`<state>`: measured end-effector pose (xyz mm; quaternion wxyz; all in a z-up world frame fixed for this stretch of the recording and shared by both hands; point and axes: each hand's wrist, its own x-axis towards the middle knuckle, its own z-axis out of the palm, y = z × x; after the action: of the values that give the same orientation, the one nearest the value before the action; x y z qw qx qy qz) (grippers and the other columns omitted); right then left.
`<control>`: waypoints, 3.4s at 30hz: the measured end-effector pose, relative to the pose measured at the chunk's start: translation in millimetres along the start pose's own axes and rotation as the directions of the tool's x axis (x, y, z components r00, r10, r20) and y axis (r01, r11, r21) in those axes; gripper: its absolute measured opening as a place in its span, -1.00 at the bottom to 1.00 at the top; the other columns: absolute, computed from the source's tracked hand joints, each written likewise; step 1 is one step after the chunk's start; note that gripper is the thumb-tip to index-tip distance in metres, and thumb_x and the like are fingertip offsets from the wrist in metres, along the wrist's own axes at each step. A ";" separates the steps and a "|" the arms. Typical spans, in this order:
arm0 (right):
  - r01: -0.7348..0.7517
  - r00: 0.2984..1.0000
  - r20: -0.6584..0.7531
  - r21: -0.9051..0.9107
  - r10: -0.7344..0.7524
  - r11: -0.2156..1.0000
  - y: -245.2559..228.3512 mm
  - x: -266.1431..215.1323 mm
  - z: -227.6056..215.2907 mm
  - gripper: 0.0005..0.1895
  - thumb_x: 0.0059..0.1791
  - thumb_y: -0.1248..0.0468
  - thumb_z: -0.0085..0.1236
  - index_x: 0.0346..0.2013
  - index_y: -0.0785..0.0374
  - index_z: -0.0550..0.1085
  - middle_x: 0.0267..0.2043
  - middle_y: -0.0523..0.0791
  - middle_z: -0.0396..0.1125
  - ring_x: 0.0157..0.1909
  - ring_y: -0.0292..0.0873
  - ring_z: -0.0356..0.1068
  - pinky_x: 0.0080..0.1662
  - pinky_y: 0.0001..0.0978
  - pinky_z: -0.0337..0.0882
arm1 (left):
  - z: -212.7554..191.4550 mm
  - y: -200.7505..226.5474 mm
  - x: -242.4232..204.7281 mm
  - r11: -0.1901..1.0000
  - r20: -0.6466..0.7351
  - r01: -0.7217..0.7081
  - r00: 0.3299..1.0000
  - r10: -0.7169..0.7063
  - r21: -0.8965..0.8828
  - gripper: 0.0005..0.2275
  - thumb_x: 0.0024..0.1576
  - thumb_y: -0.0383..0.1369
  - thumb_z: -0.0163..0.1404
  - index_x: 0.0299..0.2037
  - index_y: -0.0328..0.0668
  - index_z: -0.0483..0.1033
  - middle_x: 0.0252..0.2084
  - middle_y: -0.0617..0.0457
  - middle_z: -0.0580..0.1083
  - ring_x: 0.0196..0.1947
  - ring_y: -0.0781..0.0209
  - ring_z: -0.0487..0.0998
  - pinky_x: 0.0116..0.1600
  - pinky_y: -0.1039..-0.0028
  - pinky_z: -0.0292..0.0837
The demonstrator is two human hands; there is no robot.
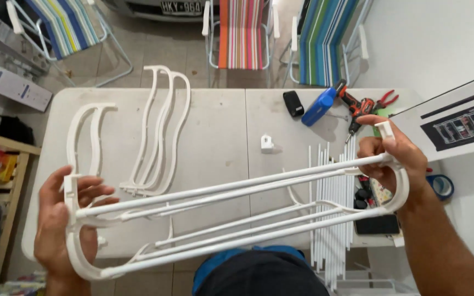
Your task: Assembling a multi-tier shoe rack by inserting metal rods into plastic side frames on a table.
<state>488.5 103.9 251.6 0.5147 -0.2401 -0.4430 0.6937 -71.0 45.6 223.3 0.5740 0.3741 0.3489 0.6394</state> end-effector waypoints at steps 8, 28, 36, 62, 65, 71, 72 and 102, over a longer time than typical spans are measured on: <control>0.107 0.891 -0.406 -0.243 -0.202 0.964 18.0 -9.8 -13.8 -0.40 0.11 -0.23 0.05 0.10 0.24 0.40 -0.28 -0.02 0.43 -0.20 -0.08 0.45 -0.07 -0.29 0.38 | -106.4 -63.5 -67.6 0.981 0.348 -0.138 0.934 0.083 0.135 -0.65 0.36 -0.06 0.08 -0.06 -0.27 0.54 -0.38 -0.28 0.59 -0.49 0.07 0.66 -0.57 0.56 0.70; 0.146 0.937 0.339 -0.169 -0.081 0.975 29.2 -23.5 1.2 -0.12 0.10 -0.50 -0.11 0.04 0.32 0.49 -0.03 0.01 0.46 0.08 0.05 0.43 0.21 0.09 0.38 | -61.5 -50.8 -4.9 0.991 0.656 -0.074 0.755 -0.019 0.115 -0.67 0.31 -0.27 0.10 -0.05 -0.57 0.54 -0.21 -0.32 0.60 -0.21 -0.12 0.67 -0.19 0.25 0.77; 0.214 0.976 -0.009 -0.159 -0.218 0.964 57.4 -51.4 -15.2 -0.24 0.06 -0.47 -0.06 -0.28 0.20 0.51 -0.36 -0.10 0.41 -0.21 -0.02 0.46 -0.03 -0.10 0.45 | -158.6 -122.8 -33.7 0.902 0.436 0.017 0.880 0.191 -0.431 -0.73 0.37 -0.37 -0.08 0.13 -0.38 0.58 -0.18 -0.13 0.58 -0.30 -0.04 0.55 -0.29 0.15 0.45; 0.502 0.859 0.348 -0.432 -0.376 0.749 -24.1 11.3 19.5 -0.41 0.14 -0.29 0.19 -0.10 0.22 0.59 -0.15 -0.08 0.57 -0.02 -0.01 0.56 0.15 -0.03 0.51 | 10.4 28.9 31.4 0.707 0.356 -0.530 0.845 0.398 0.468 -0.49 0.22 0.05 -0.11 -0.40 -0.33 0.60 -0.51 -0.03 0.55 -0.49 0.15 0.57 -0.33 0.43 0.49; 0.426 0.899 0.276 -0.363 -0.341 0.829 -0.6 -8.2 -27.2 -0.45 0.14 -0.11 0.14 -0.02 0.40 0.57 -0.13 0.09 0.57 0.03 0.19 0.54 0.18 0.19 0.43 | 32.6 36.1 26.8 0.675 0.388 -0.536 0.841 0.377 0.507 -0.48 0.23 0.04 -0.16 -0.48 -0.30 0.55 -0.59 -0.02 0.52 -0.58 0.15 0.54 -0.41 0.45 0.41; 0.299 0.954 0.148 -0.503 -0.260 0.811 7.2 -16.4 -18.6 -0.25 0.12 -0.33 0.08 -0.58 0.28 0.54 -0.51 0.05 0.50 -0.50 -0.08 0.45 -0.50 -0.32 0.40 | 20.7 9.3 7.5 0.801 0.289 -0.401 0.911 0.295 0.444 -0.61 0.21 -0.16 -0.13 -0.50 -0.32 0.55 -0.67 -0.01 0.42 -0.73 0.26 0.34 -0.60 0.52 0.21; 0.295 0.955 0.138 -0.502 -0.262 0.813 8.3 -9.1 -22.0 -0.25 0.12 -0.33 0.08 -0.58 0.28 0.54 -0.51 0.05 0.50 -0.50 -0.08 0.45 -0.50 -0.32 0.40 | 19.3 4.5 7.4 0.803 0.296 -0.397 0.911 0.286 0.444 -0.61 0.21 -0.16 -0.13 -0.50 -0.32 0.55 -0.67 -0.01 0.42 -0.73 0.26 0.34 -0.60 0.52 0.21; 0.021 0.918 0.396 -0.022 -0.010 1.000 -22.3 43.7 3.2 -0.47 0.11 -0.07 0.27 0.13 0.32 0.56 0.36 0.22 0.26 0.41 0.28 0.19 0.28 0.52 0.17 | -6.3 -4.0 46.8 0.956 0.503 0.164 0.864 -0.020 -0.243 -0.56 0.29 -0.02 0.03 0.01 -0.35 0.50 -0.05 -0.29 0.48 -0.05 -0.20 0.52 0.03 -0.11 0.58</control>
<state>481.7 145.0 277.7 0.4169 -0.0979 -0.5487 0.7180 -77.5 92.4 220.5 0.7210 0.4238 0.1145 0.5361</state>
